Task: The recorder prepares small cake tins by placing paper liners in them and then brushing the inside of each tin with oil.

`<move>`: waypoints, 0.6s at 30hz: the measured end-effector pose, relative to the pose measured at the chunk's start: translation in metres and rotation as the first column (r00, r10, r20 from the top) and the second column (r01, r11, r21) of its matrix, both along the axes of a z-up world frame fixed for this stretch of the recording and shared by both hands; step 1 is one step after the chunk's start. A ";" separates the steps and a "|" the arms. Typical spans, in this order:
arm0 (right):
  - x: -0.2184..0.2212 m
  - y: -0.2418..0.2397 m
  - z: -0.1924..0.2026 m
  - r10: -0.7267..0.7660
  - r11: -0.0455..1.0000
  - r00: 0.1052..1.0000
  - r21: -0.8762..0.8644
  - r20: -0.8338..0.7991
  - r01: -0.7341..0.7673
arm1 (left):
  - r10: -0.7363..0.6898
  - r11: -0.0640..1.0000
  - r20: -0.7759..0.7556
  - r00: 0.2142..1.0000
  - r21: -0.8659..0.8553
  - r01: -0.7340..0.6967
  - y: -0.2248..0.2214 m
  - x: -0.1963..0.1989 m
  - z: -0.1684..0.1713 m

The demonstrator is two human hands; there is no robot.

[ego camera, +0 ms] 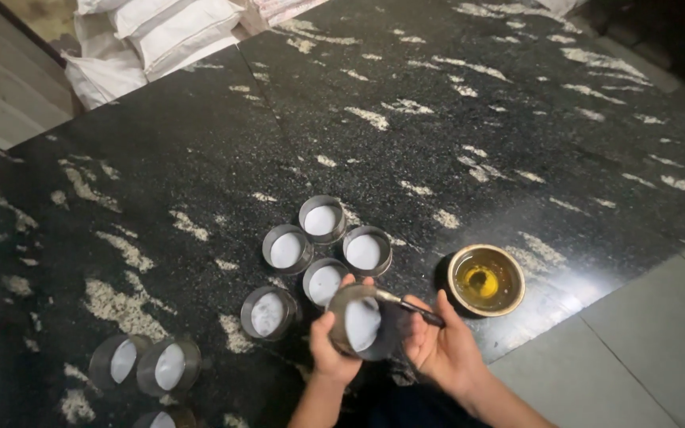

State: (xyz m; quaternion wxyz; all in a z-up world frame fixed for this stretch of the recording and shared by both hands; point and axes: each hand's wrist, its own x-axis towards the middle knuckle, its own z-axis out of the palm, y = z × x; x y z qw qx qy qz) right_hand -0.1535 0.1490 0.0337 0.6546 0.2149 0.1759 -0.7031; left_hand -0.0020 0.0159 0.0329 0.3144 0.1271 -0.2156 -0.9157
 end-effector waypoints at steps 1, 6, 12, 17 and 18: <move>0.000 0.001 -0.003 -0.046 0.999 0.999 0.004 -0.025 0.046 | 0.090 0.981 0.071 0.993 0.165 -0.101 0.002 0.001 -0.001; -0.024 0.020 -0.031 -0.080 0.992 0.986 -0.106 -0.147 0.065 | 0.164 0.868 0.353 0.921 0.392 -0.305 -0.021 0.042 -0.057; -0.047 0.048 -0.058 -0.239 0.955 0.944 -0.229 -0.227 0.187 | 0.349 0.724 0.564 0.748 0.344 -0.598 -0.066 0.126 -0.115; -0.066 0.075 -0.092 -0.322 0.946 0.904 -0.129 -0.282 0.297 | 0.668 0.665 0.514 0.538 -0.089 -0.742 -0.137 0.212 -0.224; -0.069 0.080 -0.096 -0.348 0.937 0.866 -0.094 -0.360 0.338 | 0.795 0.563 0.589 0.141 -0.634 -0.530 -0.137 0.205 -0.206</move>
